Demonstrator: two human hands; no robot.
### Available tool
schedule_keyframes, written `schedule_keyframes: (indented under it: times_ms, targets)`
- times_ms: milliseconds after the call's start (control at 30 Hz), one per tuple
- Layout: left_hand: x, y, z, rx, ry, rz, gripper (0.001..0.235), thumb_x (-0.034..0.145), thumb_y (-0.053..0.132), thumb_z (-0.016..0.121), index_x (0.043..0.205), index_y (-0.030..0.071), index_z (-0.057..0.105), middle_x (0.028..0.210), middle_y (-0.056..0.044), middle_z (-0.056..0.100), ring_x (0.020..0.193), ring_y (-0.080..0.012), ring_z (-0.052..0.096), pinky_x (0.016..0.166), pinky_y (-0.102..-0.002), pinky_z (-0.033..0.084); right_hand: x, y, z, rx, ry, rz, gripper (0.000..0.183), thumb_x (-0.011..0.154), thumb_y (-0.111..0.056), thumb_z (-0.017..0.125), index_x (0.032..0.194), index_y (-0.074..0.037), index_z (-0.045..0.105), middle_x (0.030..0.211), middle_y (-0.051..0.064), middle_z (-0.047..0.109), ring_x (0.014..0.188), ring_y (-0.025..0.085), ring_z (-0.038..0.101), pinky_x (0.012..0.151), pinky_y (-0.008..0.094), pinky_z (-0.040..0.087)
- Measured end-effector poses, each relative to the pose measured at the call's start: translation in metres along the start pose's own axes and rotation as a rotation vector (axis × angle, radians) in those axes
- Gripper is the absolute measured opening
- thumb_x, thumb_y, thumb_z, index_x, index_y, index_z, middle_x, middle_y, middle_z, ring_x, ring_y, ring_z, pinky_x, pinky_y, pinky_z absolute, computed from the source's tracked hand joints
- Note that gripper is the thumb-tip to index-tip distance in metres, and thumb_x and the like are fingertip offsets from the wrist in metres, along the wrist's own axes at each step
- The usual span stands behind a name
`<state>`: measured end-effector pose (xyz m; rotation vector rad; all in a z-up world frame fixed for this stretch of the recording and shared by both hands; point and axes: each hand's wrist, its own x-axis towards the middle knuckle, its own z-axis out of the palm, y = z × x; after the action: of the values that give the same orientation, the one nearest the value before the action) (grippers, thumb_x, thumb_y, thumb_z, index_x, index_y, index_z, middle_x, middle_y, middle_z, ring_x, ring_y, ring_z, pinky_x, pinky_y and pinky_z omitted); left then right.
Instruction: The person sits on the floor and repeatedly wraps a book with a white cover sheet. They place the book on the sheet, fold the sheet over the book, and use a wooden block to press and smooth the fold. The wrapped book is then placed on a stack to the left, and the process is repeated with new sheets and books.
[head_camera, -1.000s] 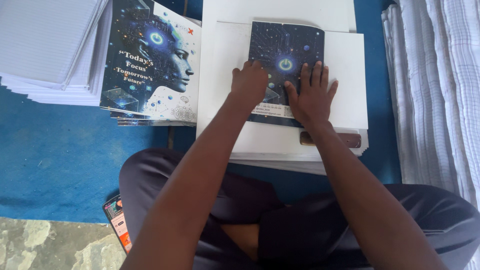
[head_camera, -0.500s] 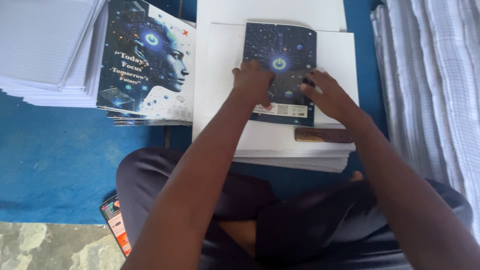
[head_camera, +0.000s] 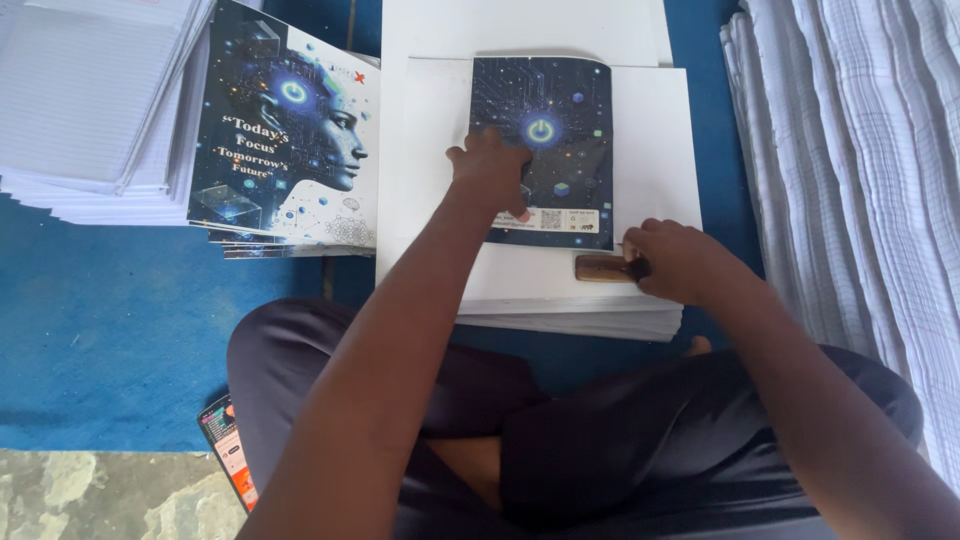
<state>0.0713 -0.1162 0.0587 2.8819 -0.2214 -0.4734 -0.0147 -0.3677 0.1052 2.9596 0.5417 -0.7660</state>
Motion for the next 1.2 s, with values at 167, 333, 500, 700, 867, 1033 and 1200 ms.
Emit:
schedule_keyframes:
  times_ms: [167, 333, 500, 700, 867, 1033, 1200]
  targets:
    - [0.001, 0.0, 0.002, -0.006, -0.005, -0.01, 0.093, 0.056, 0.042, 0.1, 0.14, 0.035, 0.06, 0.149, -0.014, 0.04, 0.14, -0.0392, 0.037, 0.109, -0.064, 0.035, 0.001, -0.013, -0.004, -0.034, -0.083, 0.059, 0.04, 0.079, -0.01, 0.075, 0.118, -0.013, 0.063, 0.115, 0.006, 0.066, 0.108, 0.025, 0.066, 0.095, 0.041, 0.055]
    - [0.003, 0.0, 0.004, -0.015, -0.029, -0.006, 0.093, 0.058, 0.042, 0.098, 0.142, 0.036, 0.059, 0.153, -0.014, 0.039, 0.143, -0.0395, 0.036, 0.111, -0.063, 0.035, -0.001, -0.009, 0.001, -0.004, 0.024, 0.052, 0.033, 0.088, -0.006, 0.061, 0.119, -0.014, 0.067, 0.119, 0.006, 0.07, 0.109, 0.027, 0.067, 0.096, 0.043, 0.054]
    - [0.005, 0.0, 0.005, 0.017, -0.056, -0.02, 0.099, 0.06, 0.045, 0.098, 0.148, 0.038, 0.051, 0.155, -0.015, 0.034, 0.143, -0.0398, 0.034, 0.11, -0.063, 0.036, 0.003, 0.006, 0.005, 0.209, -0.015, 0.118, 0.035, 0.092, -0.006, 0.057, 0.124, -0.017, 0.068, 0.115, 0.008, 0.073, 0.108, 0.027, 0.069, 0.095, 0.043, 0.055]
    - [0.007, 0.001, 0.006, 0.023, -0.077, -0.033, 0.101, 0.061, 0.044, 0.098, 0.149, 0.038, 0.05, 0.155, -0.014, 0.035, 0.144, -0.0392, 0.035, 0.111, -0.061, 0.037, 0.01, 0.012, 0.011, 0.469, 0.314, -0.118, 0.052, 0.099, -0.011, 0.05, 0.15, -0.021, 0.053, 0.111, 0.016, 0.063, 0.099, 0.032, 0.065, 0.088, 0.045, 0.052]
    - [0.005, 0.001, 0.005, 0.016, -0.065, -0.032, 0.1, 0.06, 0.044, 0.097, 0.149, 0.039, 0.051, 0.154, -0.013, 0.036, 0.142, -0.0385, 0.035, 0.111, -0.061, 0.037, 0.021, -0.006, 0.016, 0.423, 0.296, -0.021, 0.054, 0.099, -0.024, 0.058, 0.152, -0.027, 0.049, 0.11, 0.015, 0.056, 0.094, 0.029, 0.064, 0.087, 0.043, 0.052]
    - [0.006, 0.002, 0.003, 0.032, -0.082, -0.031, 0.098, 0.061, 0.045, 0.097, 0.148, 0.038, 0.052, 0.151, -0.013, 0.038, 0.142, -0.039, 0.037, 0.111, -0.06, 0.037, 0.03, -0.008, 0.024, 0.361, 0.327, -0.021, 0.051, 0.098, -0.027, 0.064, 0.147, -0.027, 0.056, 0.108, 0.015, 0.056, 0.091, 0.027, 0.063, 0.085, 0.042, 0.053]
    - [0.009, 0.001, 0.007, 0.065, -0.073, -0.004, 0.096, 0.061, 0.045, 0.097, 0.147, 0.036, 0.055, 0.15, -0.015, 0.039, 0.141, -0.0415, 0.037, 0.11, -0.062, 0.037, 0.04, -0.003, 0.033, 0.318, 0.372, -0.001, 0.049, 0.093, -0.024, 0.07, 0.142, -0.026, 0.062, 0.103, 0.015, 0.058, 0.089, 0.029, 0.062, 0.084, 0.043, 0.053]
